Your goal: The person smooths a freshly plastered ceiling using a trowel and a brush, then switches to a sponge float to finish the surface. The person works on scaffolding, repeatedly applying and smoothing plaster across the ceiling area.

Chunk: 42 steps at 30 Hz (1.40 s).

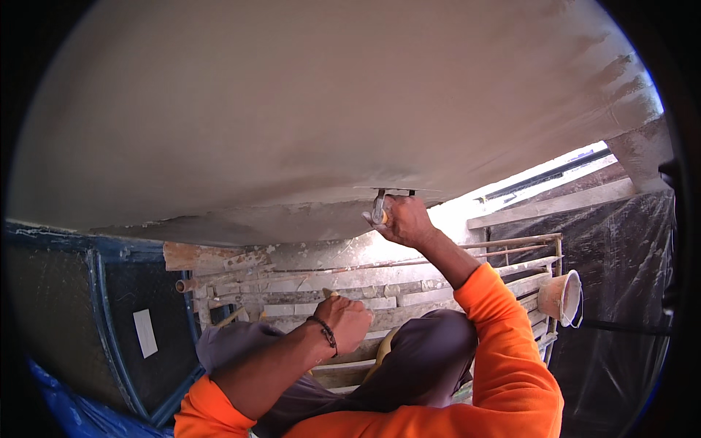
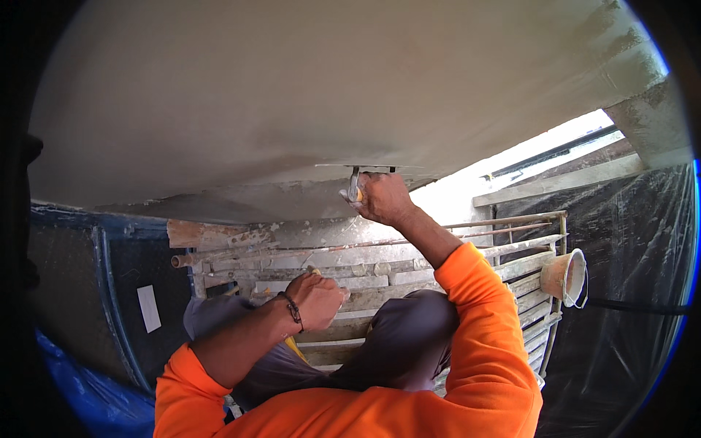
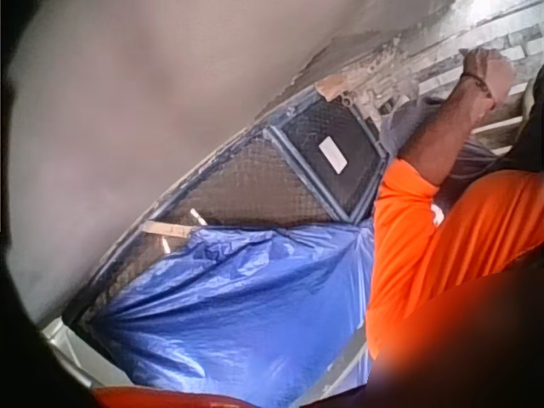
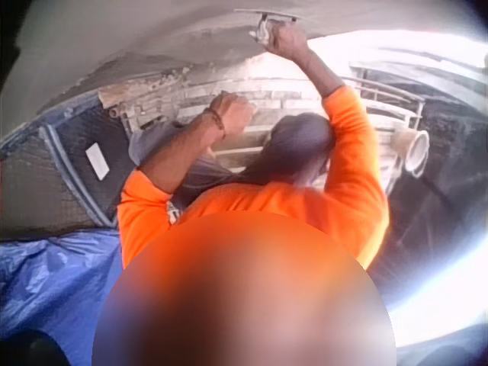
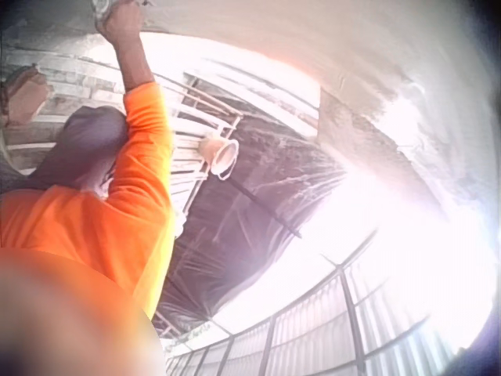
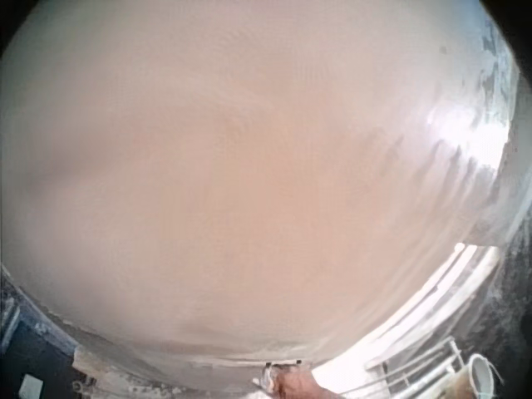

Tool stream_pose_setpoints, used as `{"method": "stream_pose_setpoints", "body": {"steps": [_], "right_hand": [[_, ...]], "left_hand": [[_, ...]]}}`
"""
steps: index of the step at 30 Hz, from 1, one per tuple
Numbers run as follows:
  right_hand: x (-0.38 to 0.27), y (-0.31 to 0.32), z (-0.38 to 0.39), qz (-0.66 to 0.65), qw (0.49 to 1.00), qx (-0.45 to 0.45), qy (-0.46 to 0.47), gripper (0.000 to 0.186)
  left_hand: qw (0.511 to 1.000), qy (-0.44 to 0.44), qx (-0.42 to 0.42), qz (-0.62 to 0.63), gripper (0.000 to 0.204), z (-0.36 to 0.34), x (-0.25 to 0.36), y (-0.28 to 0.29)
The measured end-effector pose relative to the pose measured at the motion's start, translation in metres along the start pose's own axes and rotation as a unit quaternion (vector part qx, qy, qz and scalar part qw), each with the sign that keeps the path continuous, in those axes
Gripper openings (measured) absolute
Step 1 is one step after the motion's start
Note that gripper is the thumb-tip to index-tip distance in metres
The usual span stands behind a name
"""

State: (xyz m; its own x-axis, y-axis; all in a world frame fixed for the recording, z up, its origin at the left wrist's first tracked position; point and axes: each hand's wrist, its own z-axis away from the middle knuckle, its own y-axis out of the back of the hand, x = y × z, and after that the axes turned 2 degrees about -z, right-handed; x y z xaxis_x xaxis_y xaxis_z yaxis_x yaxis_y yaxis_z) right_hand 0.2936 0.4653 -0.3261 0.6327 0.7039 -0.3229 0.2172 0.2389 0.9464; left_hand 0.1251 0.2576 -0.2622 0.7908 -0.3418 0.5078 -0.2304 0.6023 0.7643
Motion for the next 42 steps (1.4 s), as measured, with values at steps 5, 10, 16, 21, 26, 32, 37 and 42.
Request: {"method": "stream_pose_setpoints", "body": {"steps": [5,10,16,21,26,32,37,42], "right_hand": [[0.032,-0.101,0.01,0.128,0.976,-0.172,0.036,0.038],[0.071,-0.157,-0.004,0.101,0.987,-0.127,0.007,0.033],[0.084,-0.176,-0.008,0.153,0.986,0.047,0.051,0.032],[0.088,-0.147,-0.016,0.114,0.99,-0.08,-0.024,0.031],[0.072,-0.101,-0.014,0.115,0.991,-0.064,-0.032,0.032],[0.046,-0.023,-0.011,0.1,0.994,-0.015,-0.034,0.035],[0.014,0.046,-0.013,0.106,0.993,-0.001,-0.05,0.041],[-0.02,0.124,-0.015,0.124,0.99,0.03,-0.052,0.038]], "left_hand": [[1.0,-0.01,-0.013,-0.01,0.02,-0.002,0.004,-0.009],[0.999,0.004,-0.041,0.005,0.026,0.001,0.004,-0.01],[0.999,0.032,-0.026,0.011,0.026,0.003,0.003,-0.003],[0.999,0.026,-0.031,0.002,0.025,0.001,0.003,0.002],[0.999,0.021,-0.02,0.019,0.022,0.001,0.003,0.003],[1.0,0.003,0.006,0.023,0.018,0.003,0.004,0.004],[1.0,0.004,-0.016,0.006,0.023,0.001,0.003,0.004],[1.0,-0.016,-0.016,-0.004,0.025,0.0,0.0,0.007]]}}
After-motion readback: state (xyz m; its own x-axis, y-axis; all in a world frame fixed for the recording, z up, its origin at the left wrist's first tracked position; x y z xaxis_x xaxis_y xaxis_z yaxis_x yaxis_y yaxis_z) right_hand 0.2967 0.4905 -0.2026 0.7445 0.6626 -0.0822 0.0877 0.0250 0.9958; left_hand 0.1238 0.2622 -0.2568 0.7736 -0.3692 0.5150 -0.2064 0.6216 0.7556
